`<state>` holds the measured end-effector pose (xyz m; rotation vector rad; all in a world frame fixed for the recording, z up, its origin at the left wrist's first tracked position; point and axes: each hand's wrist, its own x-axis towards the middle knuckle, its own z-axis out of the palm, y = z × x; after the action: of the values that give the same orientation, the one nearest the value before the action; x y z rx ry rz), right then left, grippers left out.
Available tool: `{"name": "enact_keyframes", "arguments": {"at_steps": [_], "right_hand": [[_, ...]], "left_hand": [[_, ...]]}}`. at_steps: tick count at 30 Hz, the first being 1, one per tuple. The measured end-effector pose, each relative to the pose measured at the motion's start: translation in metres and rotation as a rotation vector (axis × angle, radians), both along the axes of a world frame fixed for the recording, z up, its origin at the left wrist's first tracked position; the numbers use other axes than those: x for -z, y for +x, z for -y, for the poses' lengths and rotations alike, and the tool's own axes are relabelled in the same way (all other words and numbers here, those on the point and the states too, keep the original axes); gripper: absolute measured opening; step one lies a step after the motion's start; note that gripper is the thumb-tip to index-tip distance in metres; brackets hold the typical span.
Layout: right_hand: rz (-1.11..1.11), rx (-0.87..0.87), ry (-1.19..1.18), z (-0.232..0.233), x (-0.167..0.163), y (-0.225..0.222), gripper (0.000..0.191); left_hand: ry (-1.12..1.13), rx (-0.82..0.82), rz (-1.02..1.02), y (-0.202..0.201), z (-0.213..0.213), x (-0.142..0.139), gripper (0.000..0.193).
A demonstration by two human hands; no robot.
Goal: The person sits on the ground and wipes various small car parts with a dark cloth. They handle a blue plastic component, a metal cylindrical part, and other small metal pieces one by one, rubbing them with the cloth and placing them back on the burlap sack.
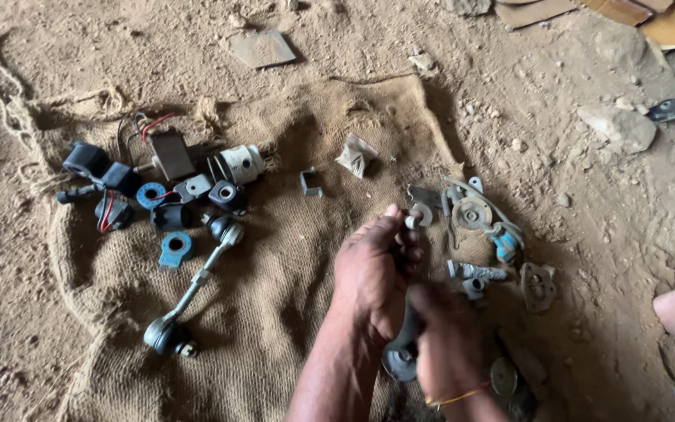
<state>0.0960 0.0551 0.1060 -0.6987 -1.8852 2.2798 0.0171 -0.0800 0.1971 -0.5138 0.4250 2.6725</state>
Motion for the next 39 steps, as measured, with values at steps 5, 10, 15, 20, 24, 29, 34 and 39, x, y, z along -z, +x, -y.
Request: {"name": "enact_keyframes", "arguments": {"at_steps": [5, 10, 15, 20, 24, 29, 34, 39], "right_hand": [[-0.274, 0.105, -0.13, -0.022, -0.076, -0.015, 0.012], [-0.441, -0.038, 0.267, 0.006, -0.105, -0.031, 0.017], [-0.299, -0.098, 0.19, 0.032, -0.098, -0.04, 0.013], [-0.375, -0.107, 0.21, 0.021, -0.083, -0.049, 0.005], [-0.32, 0.026, 0.19, 0.006, -0.053, -0.063, 0.004], [-0.165, -0.125, -0.11, -0.016, -0.03, -0.067, 0.021], [-0.047, 0.112, -0.108, -0.012, -0.057, -0.05, 0.011], [-0.414, -0.025, 0.223, 0.009, -0.102, -0.05, 0.014]], "left_hand": [[-0.214, 0.072, -0.013, 0.005, -0.007, 0.0, 0.014], [-0.284, 0.157, -0.066, 0.012, -0.012, -0.005, 0.015], [-0.341, 0.132, -0.069, 0.015, -0.005, 0.001, 0.018], [-0.34, 0.109, -0.079, 0.013, -0.009, 0.01, 0.019], [-0.356, 0.095, -0.13, 0.011, -0.009, 0.012, 0.018], [-0.134, 0.094, -0.135, 0.01, -0.009, 0.005, 0.013], [-0.171, 0.057, -0.076, 0.01, -0.002, 0.0, 0.011], [-0.241, 0.091, -0.105, 0.01, -0.003, -0.005, 0.013]]}}
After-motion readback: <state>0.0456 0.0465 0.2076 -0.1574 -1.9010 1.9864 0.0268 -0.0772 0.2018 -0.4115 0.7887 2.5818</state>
